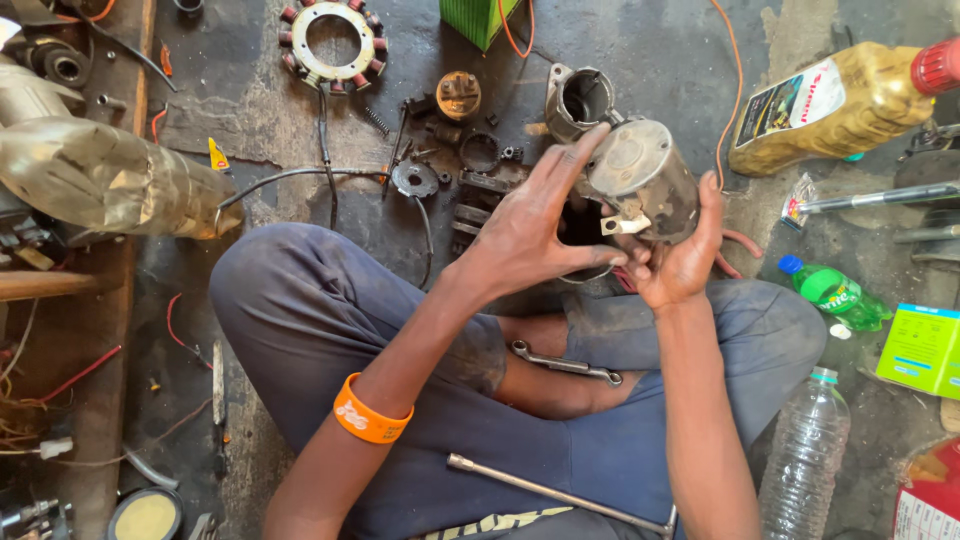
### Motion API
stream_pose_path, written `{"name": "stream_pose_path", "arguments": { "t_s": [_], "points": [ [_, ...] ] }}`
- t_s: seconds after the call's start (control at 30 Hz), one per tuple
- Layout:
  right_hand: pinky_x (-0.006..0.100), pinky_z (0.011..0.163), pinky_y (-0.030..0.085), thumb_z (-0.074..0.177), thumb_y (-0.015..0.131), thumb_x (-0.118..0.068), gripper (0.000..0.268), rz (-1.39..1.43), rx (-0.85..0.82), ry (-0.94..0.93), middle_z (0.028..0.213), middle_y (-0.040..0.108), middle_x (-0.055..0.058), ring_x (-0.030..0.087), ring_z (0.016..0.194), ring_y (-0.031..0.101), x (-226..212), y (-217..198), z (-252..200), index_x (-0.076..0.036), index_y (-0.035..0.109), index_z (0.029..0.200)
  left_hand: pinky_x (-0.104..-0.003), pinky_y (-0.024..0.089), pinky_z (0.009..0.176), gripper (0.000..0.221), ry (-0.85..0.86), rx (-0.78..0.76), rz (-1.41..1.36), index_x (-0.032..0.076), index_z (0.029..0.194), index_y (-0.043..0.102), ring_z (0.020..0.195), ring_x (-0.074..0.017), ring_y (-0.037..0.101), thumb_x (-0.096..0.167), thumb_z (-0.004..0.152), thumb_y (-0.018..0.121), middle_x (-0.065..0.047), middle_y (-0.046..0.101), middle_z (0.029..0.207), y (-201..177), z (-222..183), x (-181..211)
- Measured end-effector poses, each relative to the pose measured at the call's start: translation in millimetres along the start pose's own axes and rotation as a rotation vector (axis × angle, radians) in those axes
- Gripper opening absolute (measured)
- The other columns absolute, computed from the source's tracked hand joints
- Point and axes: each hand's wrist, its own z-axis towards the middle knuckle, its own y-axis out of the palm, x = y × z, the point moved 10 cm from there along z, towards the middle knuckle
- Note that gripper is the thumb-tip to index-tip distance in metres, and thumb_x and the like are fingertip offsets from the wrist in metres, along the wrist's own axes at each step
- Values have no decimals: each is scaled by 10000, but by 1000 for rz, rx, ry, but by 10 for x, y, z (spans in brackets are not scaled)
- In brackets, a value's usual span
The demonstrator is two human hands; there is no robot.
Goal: The person disassembles a small engine component, removes a piston, and cleans the cylinder bore using a metal rod. They handle the piston, cylinder, and crankshaft assembly, wiping parts with a cloth and scraping the interior surfaces.
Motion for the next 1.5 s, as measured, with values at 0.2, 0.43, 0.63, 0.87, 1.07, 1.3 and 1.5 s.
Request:
{"name": "stream_pose_path", "arguments": {
  "t_s": [0.2, 0.43, 0.63, 0.87, 1.07, 1.3, 1.5],
  "points": [
    [322, 476, 495, 1061, 452, -636, 748, 0, -258, 40, 997, 713, 179, 256, 656, 663, 127, 54, -164, 20, 568, 1400, -472, 447, 1225, 1078, 299, 108, 16, 130, 1622, 289, 1422, -395, 482, 414, 792, 916, -177, 452, 1538, -158, 53, 358],
    [481, 1020, 538, 902, 740, -454, 926, 140, -681, 249, 1428, 572, 219, 319, 1247, 628, 568, 149, -526, 57, 339, 1562, -361, 560, 992, 600, 212, -16, -118, 84, 1249, 623, 1108, -277, 671, 406, 811, 877, -99, 651, 1200, -241, -227, 547],
    [464, 1064, 525, 766, 899, -308, 1022, -86, -497, 261, 1412, 545, 219, 322, 1262, 601, 683, 215, -512, 76, 319, 1515, -406, 549, 1024, 584, 337, -17, -97, 74, 1194, 607, 1127, -319, 658, 394, 790, 883, -107, 648, 1160, -324, -287, 701],
    [496, 860, 622, 713, 918, -276, 1066, 19, -704, 304, 1165, 623, 300, 404, 985, 714, 518, 841, -742, 25, 273, 1507, -338, 585, 920, 452, 231, -65, -246, 59, 1120, 706, 1004, -229, 718, 301, 780, 880, -79, 709, 1063, -360, -172, 497],
    [426, 736, 614, 714, 884, -219, 968, 193, -754, 382, 1146, 631, 327, 415, 938, 726, 656, 1000, -748, 75, 369, 1479, -324, 586, 925, 404, 220, -95, -277, 57, 1082, 722, 1001, -198, 724, 261, 774, 886, -58, 726, 1054, -395, -115, 399],
    [430, 773, 622, 758, 818, -163, 824, 110, -658, 368, 1181, 637, 288, 382, 976, 727, 595, 931, -720, 63, 405, 1435, -331, 586, 985, 345, 228, -97, -383, 54, 1086, 730, 1035, -192, 726, 216, 822, 883, -54, 733, 1098, -360, -90, 304],
    [385, 716, 628, 758, 811, -192, 792, -10, -583, 262, 1142, 673, 241, 326, 937, 741, 404, 1018, -759, 61, 443, 1412, -336, 564, 1038, 453, 184, -133, -345, 70, 1209, 739, 1151, -198, 705, 265, 824, 874, -73, 716, 1209, -317, -91, 288]
  ]
}}
